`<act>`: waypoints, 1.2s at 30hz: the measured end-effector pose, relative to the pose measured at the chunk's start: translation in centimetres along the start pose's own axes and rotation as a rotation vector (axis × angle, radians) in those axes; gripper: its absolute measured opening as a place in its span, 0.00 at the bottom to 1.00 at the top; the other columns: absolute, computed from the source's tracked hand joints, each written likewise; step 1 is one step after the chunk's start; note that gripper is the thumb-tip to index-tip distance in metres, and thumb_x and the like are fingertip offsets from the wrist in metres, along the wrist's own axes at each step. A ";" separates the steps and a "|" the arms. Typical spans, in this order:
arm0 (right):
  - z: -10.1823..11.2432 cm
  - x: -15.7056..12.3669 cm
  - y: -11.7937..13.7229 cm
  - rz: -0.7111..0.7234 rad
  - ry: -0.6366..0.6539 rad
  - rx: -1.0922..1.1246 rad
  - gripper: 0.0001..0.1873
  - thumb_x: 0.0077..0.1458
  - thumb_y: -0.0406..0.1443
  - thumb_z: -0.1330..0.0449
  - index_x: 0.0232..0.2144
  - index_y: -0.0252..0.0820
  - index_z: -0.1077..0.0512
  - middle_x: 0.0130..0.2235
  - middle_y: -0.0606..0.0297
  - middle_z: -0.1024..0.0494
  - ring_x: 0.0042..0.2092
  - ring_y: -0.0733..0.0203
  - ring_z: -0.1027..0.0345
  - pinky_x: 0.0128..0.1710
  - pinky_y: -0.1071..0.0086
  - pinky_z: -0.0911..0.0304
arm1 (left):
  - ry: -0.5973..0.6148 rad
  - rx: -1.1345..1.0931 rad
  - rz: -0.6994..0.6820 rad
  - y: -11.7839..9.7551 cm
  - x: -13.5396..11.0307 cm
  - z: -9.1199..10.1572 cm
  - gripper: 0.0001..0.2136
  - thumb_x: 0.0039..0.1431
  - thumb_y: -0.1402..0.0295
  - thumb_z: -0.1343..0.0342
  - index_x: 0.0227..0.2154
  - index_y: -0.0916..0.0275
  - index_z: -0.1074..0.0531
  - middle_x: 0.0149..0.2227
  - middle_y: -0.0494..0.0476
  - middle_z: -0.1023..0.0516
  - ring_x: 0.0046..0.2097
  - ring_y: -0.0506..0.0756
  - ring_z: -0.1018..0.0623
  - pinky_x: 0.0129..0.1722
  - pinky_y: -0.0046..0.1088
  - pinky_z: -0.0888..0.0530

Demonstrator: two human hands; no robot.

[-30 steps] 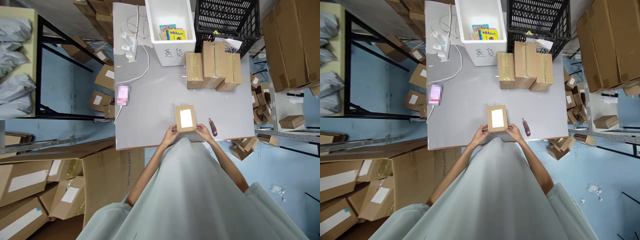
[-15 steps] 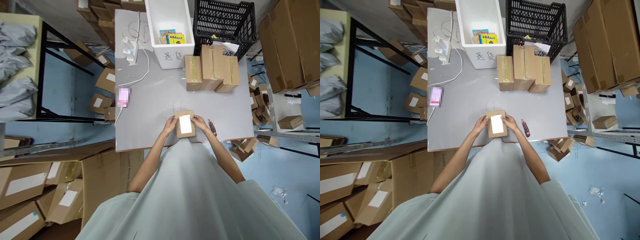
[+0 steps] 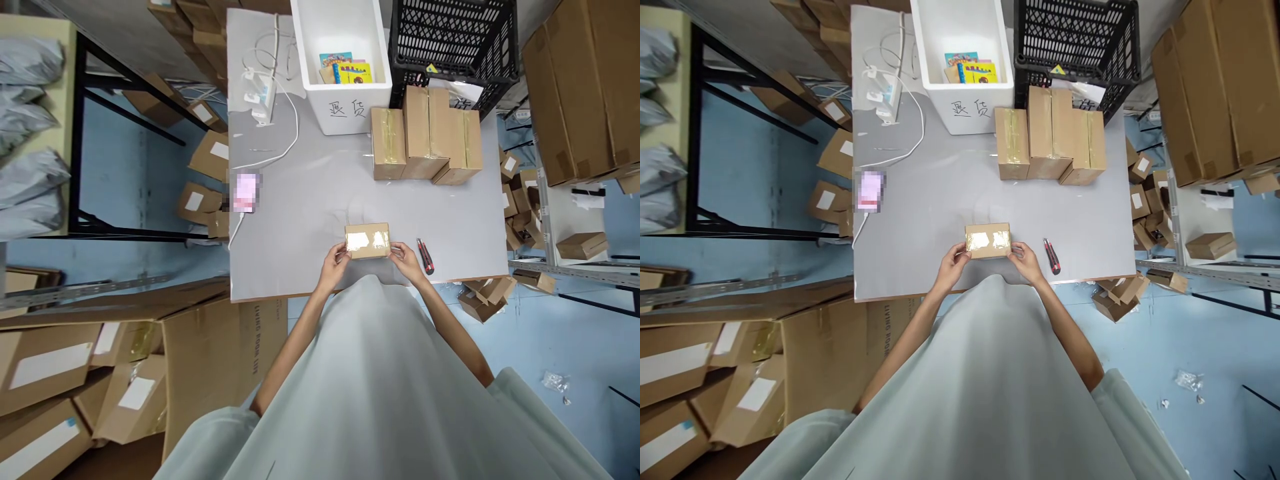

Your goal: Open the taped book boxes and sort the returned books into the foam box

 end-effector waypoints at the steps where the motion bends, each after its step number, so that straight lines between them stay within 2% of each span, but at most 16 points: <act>1: 0.0 0.0 -0.4 0.001 0.008 0.002 0.33 0.53 0.56 0.27 0.54 0.45 0.22 0.61 0.50 0.19 0.61 0.44 0.22 0.62 0.50 0.24 | 0.002 0.007 -0.003 0.2 0.0 0.0 0.23 0.65 0.56 0.37 0.59 0.59 0.24 0.63 0.66 0.20 0.61 0.64 0.19 0.64 0.48 0.23; 4: 0.1 -0.2 -1.2 0.017 0.050 0.000 0.39 0.53 0.55 0.26 0.61 0.44 0.23 0.65 0.49 0.21 0.62 0.43 0.22 0.65 0.47 0.26 | 0.004 0.025 -0.002 0.8 -0.2 -0.1 0.26 0.63 0.59 0.35 0.62 0.59 0.27 0.57 0.64 0.19 0.59 0.62 0.18 0.61 0.46 0.21; 6: 0.5 -0.3 -1.1 0.045 0.082 -0.017 0.41 0.54 0.56 0.27 0.64 0.44 0.22 0.67 0.50 0.22 0.64 0.42 0.24 0.68 0.47 0.28 | 0.011 0.032 0.014 1.1 -0.5 -0.5 0.36 0.60 0.60 0.32 0.70 0.58 0.34 0.52 0.62 0.20 0.56 0.61 0.17 0.59 0.44 0.20; 8: 1.0 0.0 -0.7 0.084 0.102 -0.054 0.39 0.57 0.56 0.29 0.65 0.46 0.22 0.69 0.53 0.23 0.68 0.42 0.27 0.70 0.48 0.31 | 0.033 0.052 0.049 1.4 -1.0 -1.2 0.47 0.59 0.60 0.29 0.77 0.58 0.45 0.48 0.58 0.21 0.52 0.59 0.16 0.56 0.42 0.19; 10: 1.5 0.8 0.2 0.131 0.114 -0.102 0.35 0.62 0.55 0.32 0.65 0.49 0.21 0.69 0.57 0.23 0.71 0.44 0.30 0.74 0.49 0.36 | 0.068 0.077 0.096 1.4 -1.5 -1.8 0.51 0.59 0.58 0.28 0.79 0.58 0.51 0.46 0.56 0.21 0.49 0.58 0.15 0.56 0.41 0.19; 13: 2.0 2.8 1.6 0.182 0.111 -0.169 0.28 0.65 0.49 0.37 0.63 0.50 0.19 0.68 0.61 0.21 0.71 0.47 0.30 0.76 0.51 0.40 | 0.125 0.108 0.153 0.6 -2.2 -2.4 0.45 0.63 0.54 0.30 0.76 0.60 0.45 0.47 0.58 0.17 0.49 0.59 0.14 0.56 0.40 0.20; 17: 2.9 5.4 2.6 0.209 0.063 -0.196 0.25 0.64 0.44 0.40 0.59 0.47 0.17 0.65 0.60 0.18 0.68 0.49 0.27 0.75 0.52 0.40 | 0.172 0.241 0.158 -1.4 -3.0 -2.8 0.36 0.67 0.48 0.35 0.69 0.63 0.35 0.51 0.64 0.14 0.55 0.63 0.15 0.60 0.43 0.21; 19: 3.9 5.8 2.7 0.223 0.010 -0.190 0.25 0.62 0.42 0.42 0.57 0.45 0.17 0.63 0.59 0.17 0.67 0.49 0.26 0.74 0.52 0.38 | 0.211 0.250 0.128 -2.2 -3.1 -3.3 0.33 0.67 0.44 0.38 0.66 0.62 0.31 0.54 0.65 0.14 0.57 0.64 0.16 0.61 0.44 0.22; 21: 5.4 5.4 2.2 0.214 -0.063 -0.194 0.25 0.61 0.42 0.44 0.54 0.44 0.17 0.60 0.57 0.15 0.64 0.48 0.25 0.72 0.52 0.36 | 0.286 0.166 0.110 -2.4 -3.1 -4.3 0.31 0.68 0.40 0.42 0.60 0.61 0.25 0.55 0.65 0.14 0.58 0.65 0.16 0.61 0.44 0.21; 24: 8.1 3.8 0.3 0.127 -0.163 -0.214 0.25 0.62 0.46 0.44 0.54 0.42 0.18 0.58 0.54 0.15 0.62 0.47 0.24 0.69 0.51 0.33 | 0.345 0.087 0.103 -1.4 -2.0 -5.4 0.29 0.66 0.38 0.42 0.50 0.60 0.20 0.52 0.66 0.13 0.58 0.66 0.16 0.62 0.45 0.22; 28: 10.2 1.5 -2.4 0.006 -0.241 -0.249 0.30 0.62 0.50 0.44 0.58 0.40 0.21 0.62 0.50 0.18 0.63 0.47 0.25 0.68 0.49 0.32 | 0.175 0.206 0.220 1.9 0.5 -5.0 0.28 0.57 0.48 0.30 0.54 0.63 0.21 0.59 0.72 0.16 0.61 0.71 0.18 0.65 0.51 0.25; 30: 10.4 0.7 -3.2 -0.018 -0.254 -0.267 0.31 0.61 0.49 0.42 0.60 0.40 0.22 0.66 0.50 0.21 0.67 0.46 0.28 0.71 0.48 0.35 | 0.159 0.197 0.291 3.3 1.3 -5.2 0.29 0.56 0.53 0.27 0.56 0.65 0.23 0.62 0.74 0.19 0.62 0.71 0.18 0.64 0.51 0.24; 32: 10.1 0.2 -3.7 -0.043 -0.257 -0.264 0.32 0.61 0.48 0.41 0.63 0.41 0.24 0.69 0.50 0.23 0.69 0.46 0.29 0.73 0.47 0.37 | 0.194 0.143 0.314 4.0 1.7 -5.9 0.29 0.57 0.55 0.27 0.58 0.64 0.24 0.61 0.73 0.18 0.60 0.69 0.17 0.63 0.50 0.23; 36: 8.9 -0.3 -3.7 -0.055 -0.248 -0.232 0.35 0.64 0.51 0.42 0.68 0.42 0.27 0.70 0.50 0.25 0.69 0.47 0.28 0.73 0.46 0.37 | 0.141 0.101 0.345 4.4 1.6 -5.3 0.37 0.58 0.51 0.26 0.65 0.62 0.29 0.59 0.74 0.17 0.59 0.68 0.16 0.60 0.49 0.20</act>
Point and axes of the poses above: each hand's wrist, its own x-axis towards the middle knuckle, its own z-axis out of the back of the hand, y = z × x, the point moved 7 cm from there along x, towards the middle knuckle
